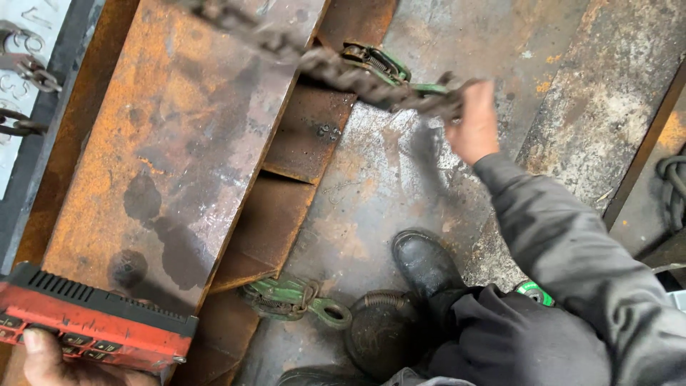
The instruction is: The person uses an overhead crane and manual force to reposition and rotate large metal structural components on a fabrication floor.
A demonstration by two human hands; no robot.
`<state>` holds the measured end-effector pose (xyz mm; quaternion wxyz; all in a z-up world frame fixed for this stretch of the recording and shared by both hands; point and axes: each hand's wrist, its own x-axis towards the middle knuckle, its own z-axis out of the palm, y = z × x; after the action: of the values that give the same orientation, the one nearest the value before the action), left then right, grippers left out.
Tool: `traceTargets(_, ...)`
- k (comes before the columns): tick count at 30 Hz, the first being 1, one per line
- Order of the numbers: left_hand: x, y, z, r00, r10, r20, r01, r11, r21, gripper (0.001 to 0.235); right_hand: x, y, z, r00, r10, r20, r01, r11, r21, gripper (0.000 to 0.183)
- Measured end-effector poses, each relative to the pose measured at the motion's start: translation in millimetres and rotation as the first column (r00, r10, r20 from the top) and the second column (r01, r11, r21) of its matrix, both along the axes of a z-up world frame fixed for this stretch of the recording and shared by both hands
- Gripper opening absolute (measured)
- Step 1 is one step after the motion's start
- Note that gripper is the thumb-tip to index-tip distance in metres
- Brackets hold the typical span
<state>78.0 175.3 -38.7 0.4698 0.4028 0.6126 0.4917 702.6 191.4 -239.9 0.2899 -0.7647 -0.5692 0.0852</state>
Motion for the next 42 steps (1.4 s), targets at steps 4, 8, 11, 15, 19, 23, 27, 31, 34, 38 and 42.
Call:
traceTargets(4,41.8,14.5,36.7,0.997,-0.067,0.026,0.068,0.997,-0.044,0.082,-31.7,5.0,6.3,0.95,0.282,0.135,-0.27,0.957,-0.102,0.028)
traceTargets(8,-4.6,7.9,14.3,0.995,-0.088,0.044,0.094,0.986,-0.138,0.079,-39.4,21.1,8.1,0.94,0.184,0.288,-0.197,0.98,0.019,0.031)
traceTargets(11,22.0,-1.3,28.3,0.995,-0.036,0.092,0.04,0.998,-0.041,0.064,-42.2,20.9,10.9,0.907,0.21,0.365,-0.235,0.972,0.025,0.031)
traceTargets(15,55.5,18.7,53.6,0.951,0.034,0.307,-0.065,0.994,0.091,0.047,-41.1,17.2,6.7,0.892,0.168,0.419,-0.184,0.983,-0.002,0.031)
traceTargets(19,46.0,44.6,65.9,0.931,0.016,0.364,-0.155,0.922,0.354,0.034,-46.8,23.3,1.8,0.896,0.155,0.416,-0.176,0.984,0.014,0.027)
traceTargets(23,77.0,91.3,107.6,0.961,-0.089,0.26,-0.067,0.842,0.536,0.033,-46.7,23.7,-0.2,0.909,0.13,0.395,-0.162,0.986,0.048,0.028)
traceTargets(27,92.5,135.3,126.1,0.972,-0.165,0.17,0.017,0.765,0.644,0.044,-44.1,22.8,-4.6,0.921,0.1,0.377,-0.123,0.992,0.039,0.026)
traceTargets(31,122.8,171.0,140.7,0.965,-0.186,0.184,0.015,0.741,0.671,0.06,-40.5,20.4,-8.2,0.944,0.08,0.32,-0.107,0.992,0.067,0.026)
traceTargets(34,142.6,195.1,140.3,0.941,-0.204,0.27,-0.018,0.766,0.643,0.066,-39.3,19.4,-7.9,0.948,0.068,0.31,-0.094,0.993,0.071,0.03)
traceTargets(38,164.9,228.5,138.9,0.937,-0.169,0.306,-0.075,0.758,0.648,0.066,-35.6,16.8,-15.1,0.95,0.086,0.299,-0.116,0.99,0.084,0.034)
traceTargets(42,179.6,254.2,143.0,0.922,-0.176,0.344,-0.089,0.769,0.633,0.064,-33.8,18.3,-24.3,0.955,0.091,0.282,-0.12,0.989,0.085,0.038)
